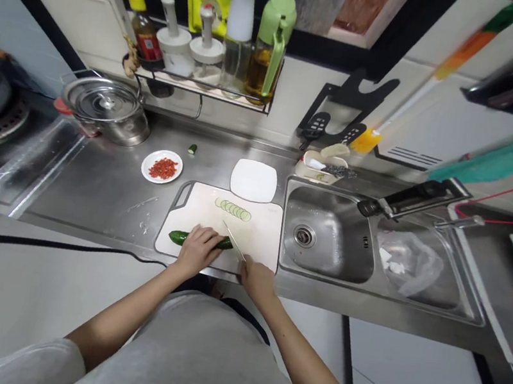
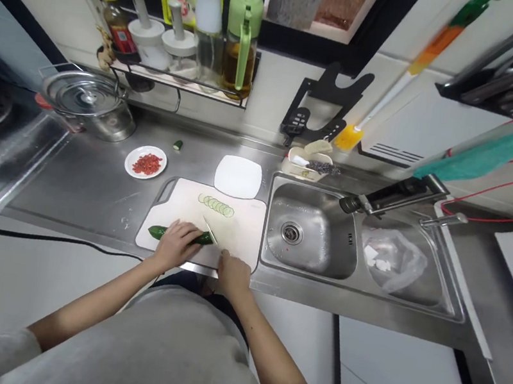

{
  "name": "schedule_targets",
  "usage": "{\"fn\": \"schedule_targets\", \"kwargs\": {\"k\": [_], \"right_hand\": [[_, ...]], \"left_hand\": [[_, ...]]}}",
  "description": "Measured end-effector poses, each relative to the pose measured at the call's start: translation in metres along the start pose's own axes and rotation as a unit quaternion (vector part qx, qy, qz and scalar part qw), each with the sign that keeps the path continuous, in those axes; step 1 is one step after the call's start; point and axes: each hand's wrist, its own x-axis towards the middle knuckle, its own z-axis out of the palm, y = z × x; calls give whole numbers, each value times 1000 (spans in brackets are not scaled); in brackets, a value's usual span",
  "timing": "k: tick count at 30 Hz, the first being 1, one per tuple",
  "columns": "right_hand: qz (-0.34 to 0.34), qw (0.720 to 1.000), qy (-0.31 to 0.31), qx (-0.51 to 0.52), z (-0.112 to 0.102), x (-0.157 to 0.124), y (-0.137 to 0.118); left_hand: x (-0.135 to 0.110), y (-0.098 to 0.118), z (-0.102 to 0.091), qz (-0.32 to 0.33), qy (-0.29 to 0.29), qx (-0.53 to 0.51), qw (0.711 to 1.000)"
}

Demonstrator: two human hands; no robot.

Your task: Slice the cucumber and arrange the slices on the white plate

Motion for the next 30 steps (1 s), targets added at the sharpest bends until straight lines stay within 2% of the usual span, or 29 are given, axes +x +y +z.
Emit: {"fn": "schedule_targets", "kwargs": {"k": [3, 6, 9, 11, 14, 17, 20, 25, 30], "right_hand": [[14, 998, 52, -24, -5, -5, 13], [35, 994, 96, -48, -10, -6, 25], [51, 991, 106, -58, -12, -5, 31], [61, 991, 108, -59, -11, -5, 33], [75, 988, 118, -61, -9, -8, 34], [81, 987, 126, -63, -4, -11, 36], [82, 984, 143, -62, 2, -11, 39], [90, 983, 151, -55, 7, -10, 40], [96, 984, 145, -41, 6, -7, 36]], "left_hand": [[-6, -16, -16, -56, -66, 27, 996], [-9, -31, -26, -73, -148, 35, 986], [-8, -39, -34, -94, -184, 37, 978], [-5, -45, -40, -133, -179, 39, 974], [6, -57, -50, -226, -147, 42, 962], [26, -74, -55, -312, -111, 45, 943], [50, -86, -52, -361, -82, 50, 928], [82, -86, -39, -361, -77, 58, 927], [92, -82, -31, -341, -67, 78, 934]]}}
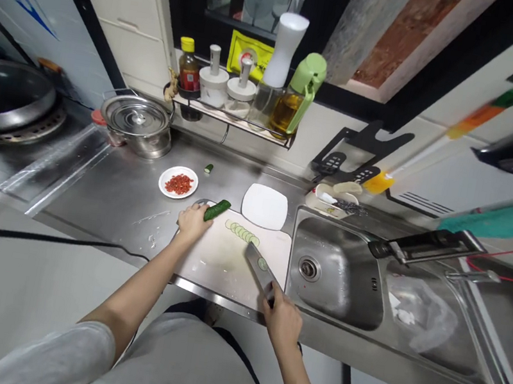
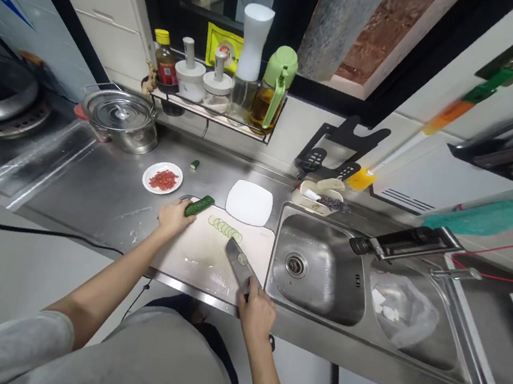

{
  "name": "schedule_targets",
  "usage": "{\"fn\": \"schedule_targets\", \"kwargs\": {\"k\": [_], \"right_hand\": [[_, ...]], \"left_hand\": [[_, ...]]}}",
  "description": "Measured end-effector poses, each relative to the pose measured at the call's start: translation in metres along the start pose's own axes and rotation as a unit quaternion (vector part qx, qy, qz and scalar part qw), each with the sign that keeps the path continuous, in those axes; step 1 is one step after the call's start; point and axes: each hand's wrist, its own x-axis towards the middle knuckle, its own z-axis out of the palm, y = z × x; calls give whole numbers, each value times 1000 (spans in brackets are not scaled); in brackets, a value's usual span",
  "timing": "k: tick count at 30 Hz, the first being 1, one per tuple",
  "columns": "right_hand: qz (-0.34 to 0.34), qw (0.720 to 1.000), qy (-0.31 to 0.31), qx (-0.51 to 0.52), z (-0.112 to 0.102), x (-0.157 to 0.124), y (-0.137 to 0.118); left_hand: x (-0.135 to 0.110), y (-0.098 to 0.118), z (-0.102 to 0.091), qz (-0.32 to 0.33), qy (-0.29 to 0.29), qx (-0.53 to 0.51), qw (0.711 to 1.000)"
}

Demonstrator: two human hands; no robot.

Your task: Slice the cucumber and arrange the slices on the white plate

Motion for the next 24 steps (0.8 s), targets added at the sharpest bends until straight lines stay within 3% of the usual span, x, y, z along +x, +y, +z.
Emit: {"fn": "schedule_targets", "kwargs": {"k": [24], "right_hand": [[-22, 1000, 11, 10, -3, 1, -4]], "left_hand": [[7, -17, -3, 21, -11, 26, 999]]}}
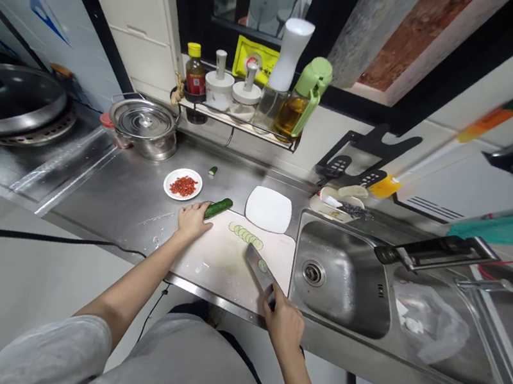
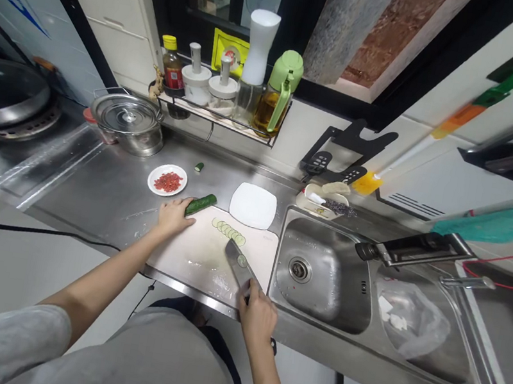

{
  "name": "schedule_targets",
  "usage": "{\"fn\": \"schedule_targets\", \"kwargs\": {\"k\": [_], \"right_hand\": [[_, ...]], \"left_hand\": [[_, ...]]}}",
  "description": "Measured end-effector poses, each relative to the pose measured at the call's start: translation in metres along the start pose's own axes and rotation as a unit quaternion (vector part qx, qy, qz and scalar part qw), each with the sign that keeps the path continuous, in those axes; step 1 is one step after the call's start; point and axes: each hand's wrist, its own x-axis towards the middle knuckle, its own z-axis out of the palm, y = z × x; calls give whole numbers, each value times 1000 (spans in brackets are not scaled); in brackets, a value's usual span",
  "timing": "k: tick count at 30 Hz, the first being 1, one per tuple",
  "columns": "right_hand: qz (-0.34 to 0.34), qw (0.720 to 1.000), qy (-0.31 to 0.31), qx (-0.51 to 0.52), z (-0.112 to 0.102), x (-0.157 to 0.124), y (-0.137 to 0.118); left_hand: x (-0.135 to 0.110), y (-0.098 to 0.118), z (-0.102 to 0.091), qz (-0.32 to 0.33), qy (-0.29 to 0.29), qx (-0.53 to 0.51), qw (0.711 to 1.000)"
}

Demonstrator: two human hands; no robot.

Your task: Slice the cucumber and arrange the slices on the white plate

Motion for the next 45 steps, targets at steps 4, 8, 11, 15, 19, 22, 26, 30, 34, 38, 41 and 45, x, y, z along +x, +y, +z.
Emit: {"fn": "schedule_targets", "kwargs": {"k": [4, 8, 11, 15, 19, 22, 26, 30, 34, 38, 41, 45], "right_hand": [[2, 1000, 6, 1, 2, -1, -2], [-4, 1000, 19, 9, 4, -3, -1], [-11, 1000, 26, 6, 7, -4, 2], [-53, 998, 35, -12, 9, -4, 8], [-149, 987, 27, -47, 3, 1, 11], [-210, 976, 16, -63, -4, 6, 12], [-253, 965, 13, -62, -10, 13, 6], [-273, 961, 0, -52, -10, 16, -1], [-290, 956, -18, -49, -8, 18, -4], [-289, 956, -20, -46, -6, 17, -2], [-286, 957, -21, -47, -4, 17, -1], [-284, 957, -25, -49, -2, 17, 0]], "left_hand": [[1, -1, -2, -3, -11, 2, 1000], [6, -3, -4, -12, -19, -6, 1000], [6, -3, -10, -19, -13, -24, 999], [-16, 8, -17, -11, 36, -85, 996], [-48, 30, -6, 166, -55, -229, 958], [-61, 42, 7, 212, -154, -322, 910], [-64, 50, 14, 238, -223, -294, 899], [-68, 56, 14, 261, -233, -232, 907], [-73, 60, 14, 247, -231, -220, 915], [-74, 63, 13, 235, -235, -195, 923], [-74, 65, 12, 227, -243, -177, 926], [-75, 68, 12, 238, -235, -171, 927]]}}
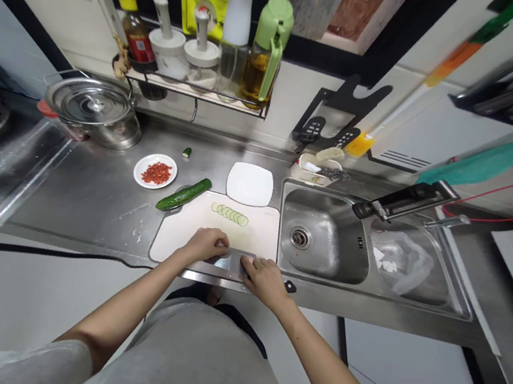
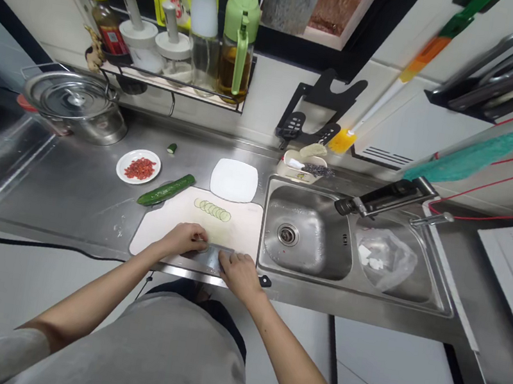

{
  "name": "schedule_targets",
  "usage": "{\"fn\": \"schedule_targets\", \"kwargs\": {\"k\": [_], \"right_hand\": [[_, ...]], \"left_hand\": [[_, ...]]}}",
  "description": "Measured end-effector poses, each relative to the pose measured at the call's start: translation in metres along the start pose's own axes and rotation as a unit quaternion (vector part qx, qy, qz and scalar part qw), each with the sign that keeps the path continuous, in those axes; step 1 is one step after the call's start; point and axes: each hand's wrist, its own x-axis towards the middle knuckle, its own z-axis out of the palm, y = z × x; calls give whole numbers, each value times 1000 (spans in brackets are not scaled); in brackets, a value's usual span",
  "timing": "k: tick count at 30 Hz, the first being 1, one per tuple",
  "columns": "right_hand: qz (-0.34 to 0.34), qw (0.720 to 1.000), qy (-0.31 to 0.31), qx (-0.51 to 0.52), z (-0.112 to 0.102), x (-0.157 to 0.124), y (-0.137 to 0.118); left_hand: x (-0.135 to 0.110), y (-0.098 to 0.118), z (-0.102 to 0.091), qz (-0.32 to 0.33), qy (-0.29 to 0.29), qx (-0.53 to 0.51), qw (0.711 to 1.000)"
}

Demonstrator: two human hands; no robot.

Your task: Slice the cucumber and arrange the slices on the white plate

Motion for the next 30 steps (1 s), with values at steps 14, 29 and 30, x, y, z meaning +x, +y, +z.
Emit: {"fn": "schedule_targets", "kwargs": {"k": [14, 29, 30], "right_hand": [[46, 997, -48, 44, 3, -21, 15], [188, 961, -97, 178, -2, 2, -19], [181, 961, -107, 177, -4, 6, -23]], "left_hand": [[-14, -36, -1, -95, 82, -126, 984], [-10, -69, -14, -90, 151, 48, 983], [-12, -71, -13, -100, 157, 45, 981]]}}
